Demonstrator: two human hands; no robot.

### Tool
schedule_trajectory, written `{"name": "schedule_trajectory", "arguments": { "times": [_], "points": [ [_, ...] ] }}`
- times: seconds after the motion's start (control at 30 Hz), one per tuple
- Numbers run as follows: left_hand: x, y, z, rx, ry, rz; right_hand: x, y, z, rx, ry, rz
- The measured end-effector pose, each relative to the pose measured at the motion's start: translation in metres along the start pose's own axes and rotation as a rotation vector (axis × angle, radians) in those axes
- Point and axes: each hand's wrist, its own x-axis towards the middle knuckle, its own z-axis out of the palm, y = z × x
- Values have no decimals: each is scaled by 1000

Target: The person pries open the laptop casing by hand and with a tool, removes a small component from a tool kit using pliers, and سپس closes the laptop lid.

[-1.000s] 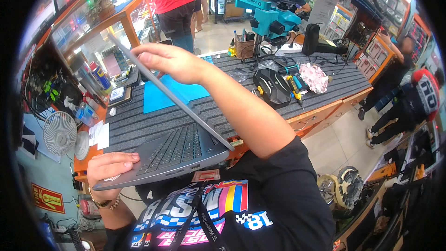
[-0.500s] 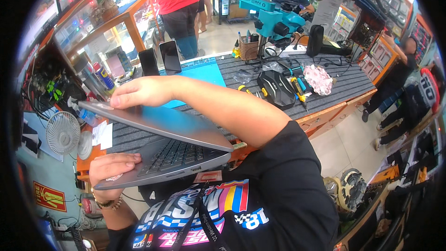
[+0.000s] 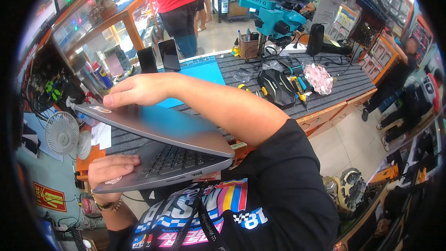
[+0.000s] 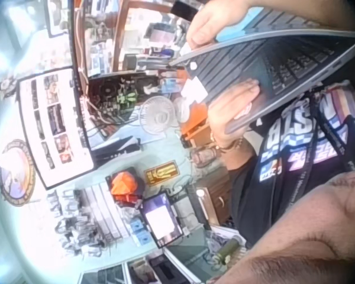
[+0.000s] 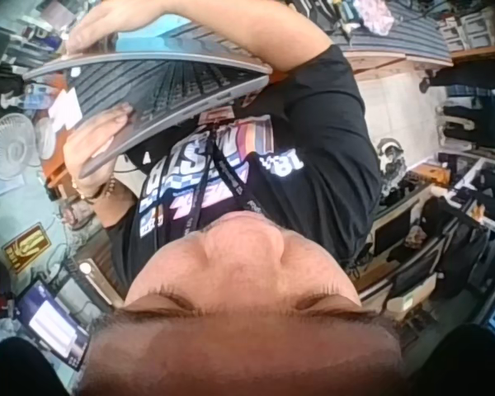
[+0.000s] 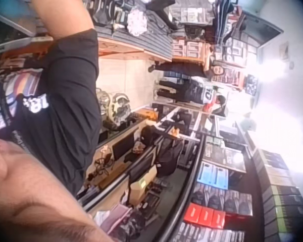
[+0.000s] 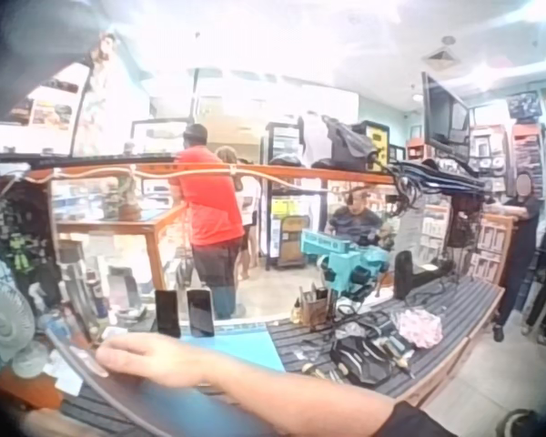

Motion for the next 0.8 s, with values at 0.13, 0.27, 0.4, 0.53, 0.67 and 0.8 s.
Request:
{"name": "schedule_trajectory", "arguments": {
  "times": [0.13, 0.27, 0.4, 0.53, 0.67, 0.8],
  "points": [
    [0, 1, 1, 7, 17, 2, -1, -3, -6, -9, 17, 19],
    [0, 1, 3, 10, 35, 5, -3, 2, -14, -27, 62, -22],
    [1, 2, 4, 6, 54, -7, -3, 10, -27, 0, 83, -27],
    [1, 2, 5, 2, 68, -20, -16, 7, -43, 20, 156, -12],
    [-2, 0, 4, 15, 74, -20, -31, 2, -63, -3, 206, 46],
    [0, 1, 6, 13, 76, -15, -52, 17, -88, 129, 307, -59]
  ]
}}
